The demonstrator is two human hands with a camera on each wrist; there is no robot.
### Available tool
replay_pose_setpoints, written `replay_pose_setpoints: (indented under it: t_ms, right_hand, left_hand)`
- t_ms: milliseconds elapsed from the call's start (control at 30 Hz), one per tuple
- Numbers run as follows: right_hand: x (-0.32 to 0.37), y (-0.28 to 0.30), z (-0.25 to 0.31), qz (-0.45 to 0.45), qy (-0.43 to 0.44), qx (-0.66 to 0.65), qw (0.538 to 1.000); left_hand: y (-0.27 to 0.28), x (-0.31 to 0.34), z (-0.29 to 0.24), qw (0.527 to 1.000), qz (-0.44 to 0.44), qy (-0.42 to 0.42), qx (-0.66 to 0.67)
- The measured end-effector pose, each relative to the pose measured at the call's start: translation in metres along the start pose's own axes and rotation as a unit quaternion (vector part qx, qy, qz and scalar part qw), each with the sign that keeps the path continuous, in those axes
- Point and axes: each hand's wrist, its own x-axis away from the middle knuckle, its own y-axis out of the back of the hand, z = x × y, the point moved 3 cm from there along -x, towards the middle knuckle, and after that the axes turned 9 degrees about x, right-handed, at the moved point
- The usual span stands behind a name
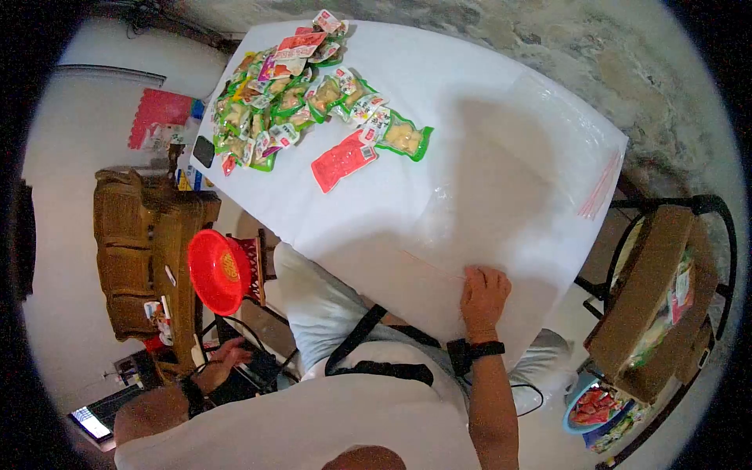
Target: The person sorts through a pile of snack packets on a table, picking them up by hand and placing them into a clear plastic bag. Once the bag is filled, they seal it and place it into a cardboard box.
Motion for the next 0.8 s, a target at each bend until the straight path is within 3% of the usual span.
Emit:
replay_pose_setpoints:
  t_ms: [67,100,133,200,233,333,500,667,800]
  right_hand:
    - [0.001,-0.002,0.000,-0.006,-0.001,-0.003,1.000]
    - [0.000,-0.003,-0.002,-0.011,-0.004,-0.002,1.000]
    - [-0.001,-0.002,-0.004,-0.015,-0.009,0.002,1.000]
    - [0.000,-0.002,-0.004,0.008,-0.001,-0.034,0.999]
    - [0.001,-0.001,-0.003,0.009,-0.004,-0.032,0.999]
    - [0.001,-0.001,-0.001,-0.003,-0.005,-0.014,1.000]
    - [0.003,0.000,-0.003,0.003,-0.006,-0.009,1.000]
    - [0.000,0.004,0.000,0.002,-0.008,-0.013,1.000]
    - [0.000,0.001,-0.001,-0.007,-0.015,-0.026,1.000]
  left_hand:
    - [-0.060,-0.019,-0.055,0.953,0.184,0.212,0.114]
    - [-0.077,-0.017,-0.055,0.934,0.216,0.249,0.138]
    - [-0.084,-0.014,-0.033,0.940,0.322,0.104,0.036]
    - [-0.056,-0.001,0.095,0.898,0.293,0.328,0.022]
    - [-0.048,0.012,0.107,0.893,0.269,0.361,0.019]
    - [-0.032,0.036,0.104,0.903,0.222,0.367,0.019]
    - [-0.002,0.033,0.041,0.926,0.178,0.333,-0.021]
    - [0.017,0.004,-0.073,0.949,0.157,0.262,-0.075]
    - [0.003,-0.034,-0.182,0.964,0.153,0.188,-0.107]
